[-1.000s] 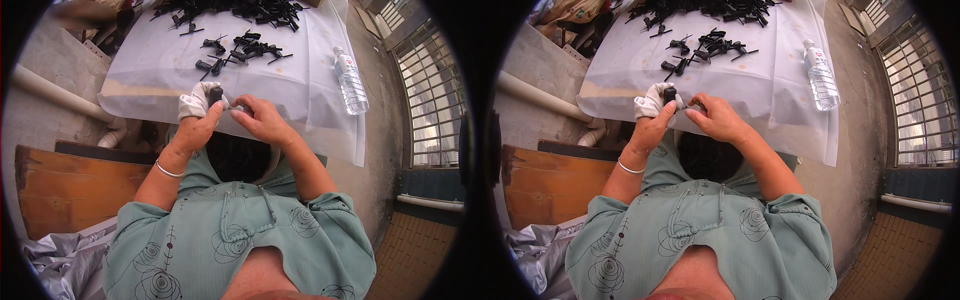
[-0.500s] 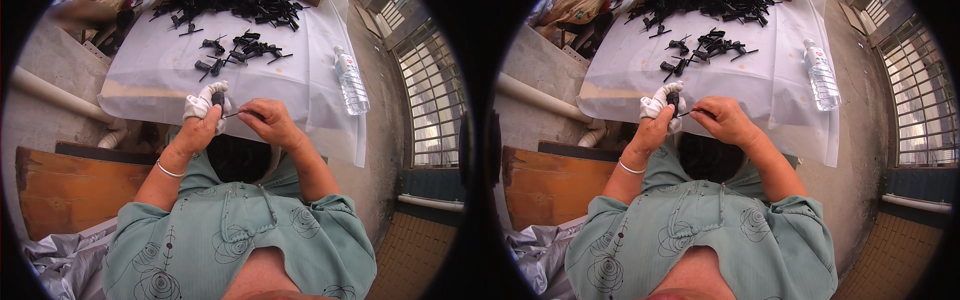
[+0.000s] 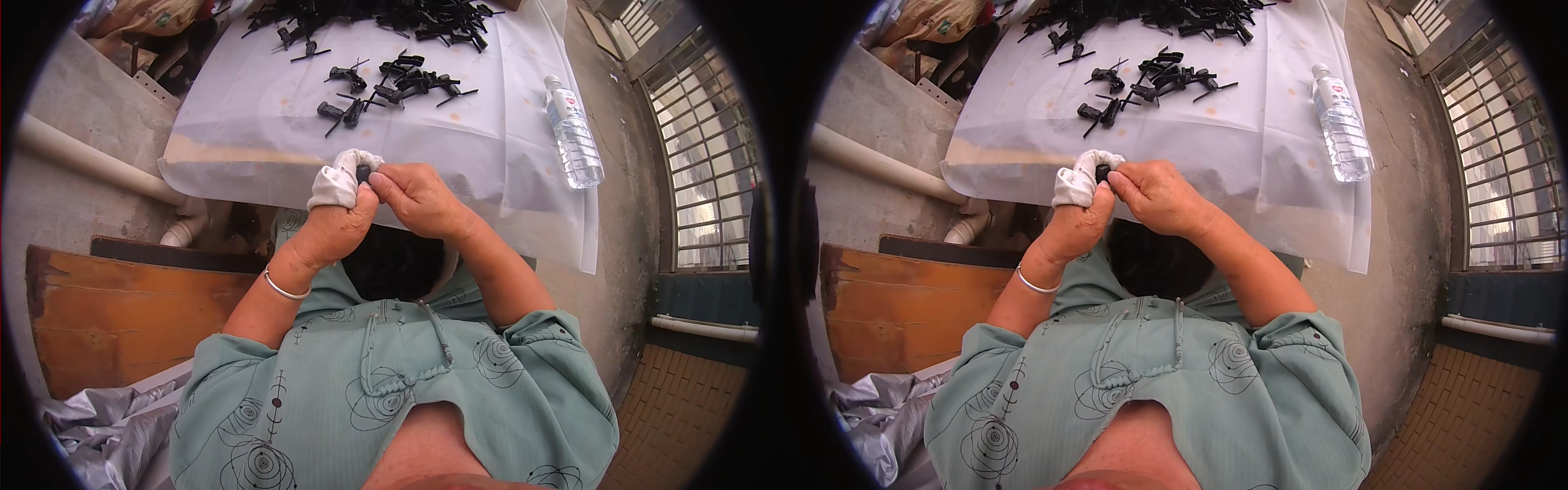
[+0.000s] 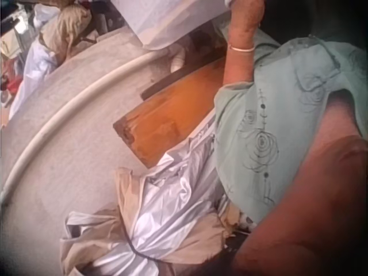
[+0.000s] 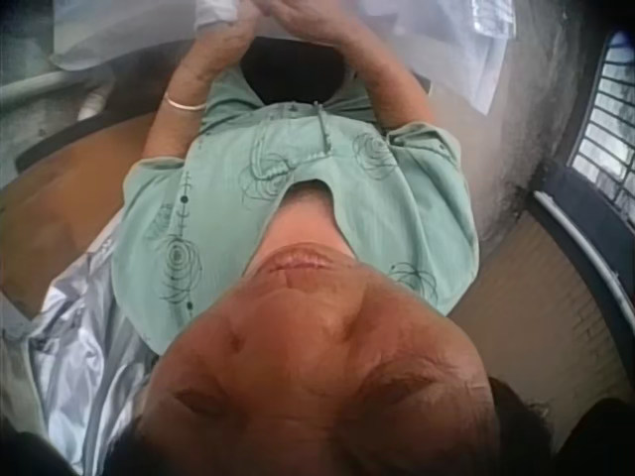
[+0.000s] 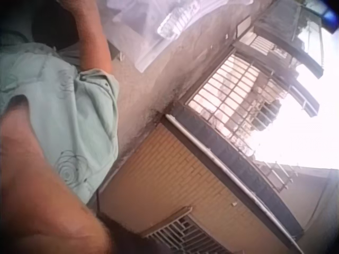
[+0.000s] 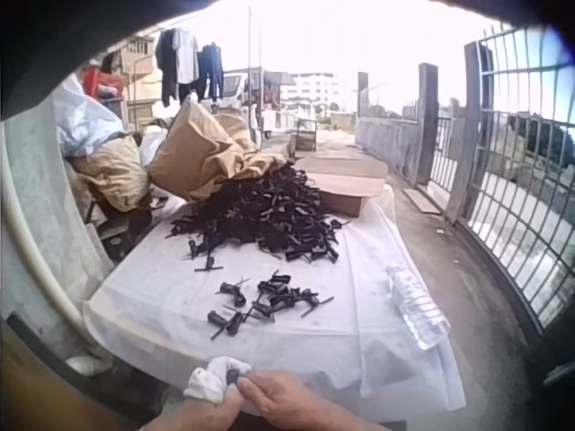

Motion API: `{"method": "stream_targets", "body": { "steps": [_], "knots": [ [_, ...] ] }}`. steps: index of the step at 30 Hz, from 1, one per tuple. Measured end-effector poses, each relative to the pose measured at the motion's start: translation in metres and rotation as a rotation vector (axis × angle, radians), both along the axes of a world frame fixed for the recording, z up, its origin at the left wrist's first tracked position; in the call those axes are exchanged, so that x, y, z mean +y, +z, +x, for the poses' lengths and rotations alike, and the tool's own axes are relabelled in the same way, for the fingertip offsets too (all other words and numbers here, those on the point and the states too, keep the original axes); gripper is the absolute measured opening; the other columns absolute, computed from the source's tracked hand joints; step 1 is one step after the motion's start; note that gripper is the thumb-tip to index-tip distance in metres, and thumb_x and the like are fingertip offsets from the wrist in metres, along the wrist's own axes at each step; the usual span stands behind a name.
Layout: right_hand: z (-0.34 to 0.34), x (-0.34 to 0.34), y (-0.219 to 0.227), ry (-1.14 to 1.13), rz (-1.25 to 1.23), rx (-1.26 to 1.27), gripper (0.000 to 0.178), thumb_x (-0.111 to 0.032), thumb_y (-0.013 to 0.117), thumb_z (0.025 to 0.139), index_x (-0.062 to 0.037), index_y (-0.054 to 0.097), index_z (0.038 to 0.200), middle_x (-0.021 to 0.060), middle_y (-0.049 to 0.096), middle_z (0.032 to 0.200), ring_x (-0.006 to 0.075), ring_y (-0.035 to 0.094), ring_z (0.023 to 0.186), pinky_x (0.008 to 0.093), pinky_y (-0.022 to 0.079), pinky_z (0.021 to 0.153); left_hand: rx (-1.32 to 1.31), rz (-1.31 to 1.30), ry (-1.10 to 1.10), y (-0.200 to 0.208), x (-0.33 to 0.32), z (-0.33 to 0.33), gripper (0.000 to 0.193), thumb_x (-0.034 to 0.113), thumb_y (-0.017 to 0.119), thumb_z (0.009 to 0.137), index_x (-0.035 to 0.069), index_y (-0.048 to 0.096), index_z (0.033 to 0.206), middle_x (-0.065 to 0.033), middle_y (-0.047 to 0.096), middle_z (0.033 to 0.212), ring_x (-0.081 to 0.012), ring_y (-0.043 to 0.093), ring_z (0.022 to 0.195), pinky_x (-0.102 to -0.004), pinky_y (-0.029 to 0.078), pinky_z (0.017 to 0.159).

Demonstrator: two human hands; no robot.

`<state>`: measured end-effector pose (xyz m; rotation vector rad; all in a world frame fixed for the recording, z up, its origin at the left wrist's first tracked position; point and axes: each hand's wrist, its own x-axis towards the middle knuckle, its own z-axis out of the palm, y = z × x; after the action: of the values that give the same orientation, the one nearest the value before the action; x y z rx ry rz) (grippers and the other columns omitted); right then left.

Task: Inspecting and cleaning small black plastic components with a cloth before placing them into a collection bin.

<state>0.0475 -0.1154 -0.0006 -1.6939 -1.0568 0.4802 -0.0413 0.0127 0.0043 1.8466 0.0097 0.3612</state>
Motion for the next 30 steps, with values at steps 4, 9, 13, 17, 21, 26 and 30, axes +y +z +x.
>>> {"method": "stream_targets", "body": {
  "steps": [4, 9, 13, 17, 21, 26, 30],
  "knots": [
    [-0.008, 0.008, -0.008, -0.087, 0.052, 0.022, 0.023, -0.016, 0.047, 0.09, 0.0005, 0.054, 0.075, 0.0074, 0.049, 0.06, 0.0134, 0.042, 0.057, 0.0284, 0.041, 0.056, -0.051, 0.268, 0.082, -0.001, -0.002, 0.003, 0.026, 0.004, 0.04, 0.081, -0.002, 0.045, 0.105, -0.0121, 0.053, 0.086, -0.0192, 0.051, 0.077, -0.03, 0.043, 0.072],
    [-0.013, 0.02, -0.018, -0.154, 0.073, 0.123, 0.024, -0.016, 0.047, 0.09, 0.0001, 0.053, 0.074, 0.0074, 0.046, 0.058, 0.0119, 0.04, 0.056, 0.0275, 0.039, 0.055, -0.108, 0.258, 0.114, -0.009, 0.004, 0.003, 0.021, 0.008, 0.043, 0.081, -0.003, 0.045, 0.098, -0.0186, 0.054, 0.081, -0.0351, 0.053, 0.07, -0.0372, 0.044, 0.063],
    [0.0, 0.016, -0.012, -0.04, 0.105, 0.153, 0.026, -0.018, 0.047, 0.09, 0.0005, 0.052, 0.073, 0.0081, 0.046, 0.058, 0.0124, 0.04, 0.056, 0.028, 0.04, 0.055, 0.032, 0.116, 0.048, -0.007, 0.012, -0.006, 0.029, 0.01, 0.048, 0.081, -0.004, 0.046, 0.106, -0.0208, 0.056, 0.089, -0.0357, 0.055, 0.081, -0.0364, 0.045, 0.073],
    [0.042, 0.029, 0.002, -0.059, -0.238, -0.28, 0.024, -0.022, 0.053, 0.086, -0.001, 0.055, 0.076, 0.0132, 0.055, 0.062, 0.0219, 0.053, 0.059, 0.0344, 0.043, 0.057, 0.141, 0.484, -0.216, -0.013, 0.024, -0.01, 0.043, 0.017, 0.054, 0.083, 0.0, 0.045, 0.121, -0.023, 0.052, 0.112, -0.0396, 0.046, 0.105, -0.0409, 0.036, 0.092],
    [0.055, 0.076, -0.011, -0.303, -0.307, -0.621, 0.031, -0.029, 0.058, 0.081, -0.004, 0.052, 0.097, 0.0164, 0.062, 0.074, 0.0328, 0.061, 0.07, 0.0412, 0.047, 0.061, 0.065, 0.571, -0.184, -0.021, 0.024, -0.008, 0.035, 0.011, 0.055, 0.082, 0.001, 0.051, 0.116, -0.0192, 0.053, 0.113, -0.0352, 0.049, 0.104, -0.0379, 0.038, 0.092],
    [0.067, 0.072, -0.031, -0.347, -0.452, -0.625, 0.035, -0.027, 0.06, 0.079, -0.0043, 0.048, 0.103, 0.0162, 0.063, 0.08, 0.0326, 0.061, 0.074, 0.04, 0.049, 0.064, 0.161, 0.258, -0.023, -0.034, 0.042, -0.007, 0.022, 0.01, 0.053, 0.086, -0.001, 0.057, 0.105, -0.0094, 0.059, 0.095, -0.0176, 0.061, 0.074, -0.0276, 0.048, 0.067],
    [0.067, 0.035, -0.029, -0.435, -0.087, -0.59, 0.025, -0.019, 0.059, 0.079, -0.0037, 0.053, 0.097, 0.0094, 0.061, 0.071, 0.0226, 0.06, 0.061, 0.0328, 0.046, 0.056, 0.239, -0.166, 0.091, -0.027, 0.04, -0.002, 0.025, 0.015, 0.048, 0.091, 0.002, 0.053, 0.112, -0.0054, 0.057, 0.095, -0.0095, 0.058, 0.067, -0.0204, 0.044, 0.054]
  ]
}}
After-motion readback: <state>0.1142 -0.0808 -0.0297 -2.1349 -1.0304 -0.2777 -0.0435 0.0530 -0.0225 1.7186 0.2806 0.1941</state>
